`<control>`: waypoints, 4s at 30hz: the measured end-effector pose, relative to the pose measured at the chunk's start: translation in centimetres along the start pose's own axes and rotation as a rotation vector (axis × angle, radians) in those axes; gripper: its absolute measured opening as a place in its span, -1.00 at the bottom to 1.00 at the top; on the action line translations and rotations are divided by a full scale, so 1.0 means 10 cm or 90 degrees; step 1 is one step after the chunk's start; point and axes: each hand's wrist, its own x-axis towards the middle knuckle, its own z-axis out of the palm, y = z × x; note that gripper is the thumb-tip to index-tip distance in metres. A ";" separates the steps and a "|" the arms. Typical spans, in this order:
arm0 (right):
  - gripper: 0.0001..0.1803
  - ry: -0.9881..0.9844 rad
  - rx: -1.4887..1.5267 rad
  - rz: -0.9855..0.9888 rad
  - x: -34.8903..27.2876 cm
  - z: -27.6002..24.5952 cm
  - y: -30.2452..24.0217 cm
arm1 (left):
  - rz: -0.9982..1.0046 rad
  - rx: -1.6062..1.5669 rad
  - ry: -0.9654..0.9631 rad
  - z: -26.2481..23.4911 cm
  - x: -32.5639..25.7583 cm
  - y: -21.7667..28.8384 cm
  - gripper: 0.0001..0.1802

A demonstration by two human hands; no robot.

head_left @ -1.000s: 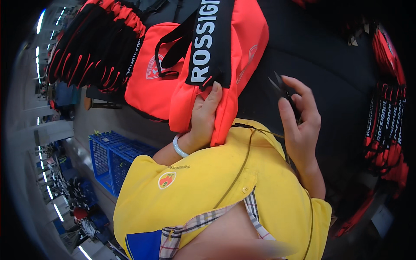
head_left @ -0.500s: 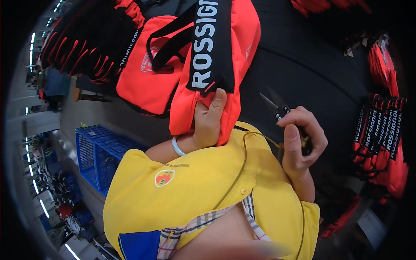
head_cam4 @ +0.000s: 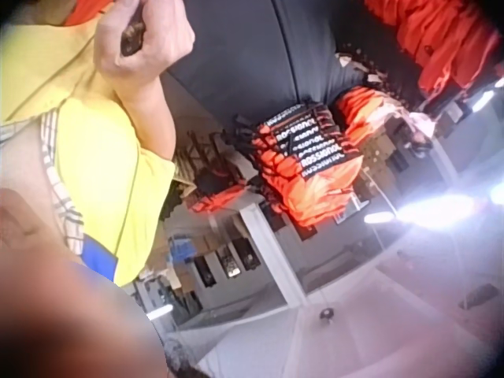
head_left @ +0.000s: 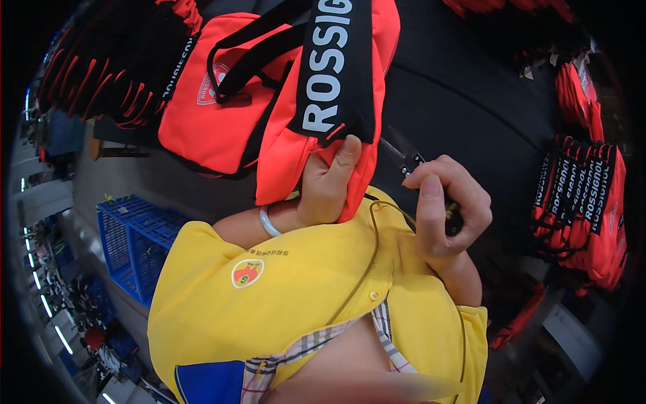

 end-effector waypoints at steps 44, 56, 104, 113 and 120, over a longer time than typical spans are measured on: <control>-0.87 -0.017 -0.052 0.018 -0.04 0.12 -0.07 | -0.034 -0.014 -0.038 -0.09 0.03 0.07 -0.78; -0.93 -0.020 -0.061 0.021 -0.02 0.12 -0.09 | -0.059 -0.017 -0.007 0.01 0.01 0.14 -0.67; -0.95 -0.060 -0.066 0.049 0.06 -0.06 -0.08 | -0.087 -0.056 0.042 0.25 0.05 0.14 -0.78; -0.89 -0.036 -0.040 -0.038 -0.05 -0.08 -0.05 | -0.091 -0.045 0.012 0.19 0.02 0.13 -0.76; -0.80 -0.002 -0.007 -0.050 -0.05 -0.04 0.00 | -0.060 -0.044 -0.033 0.04 -0.01 0.05 -0.80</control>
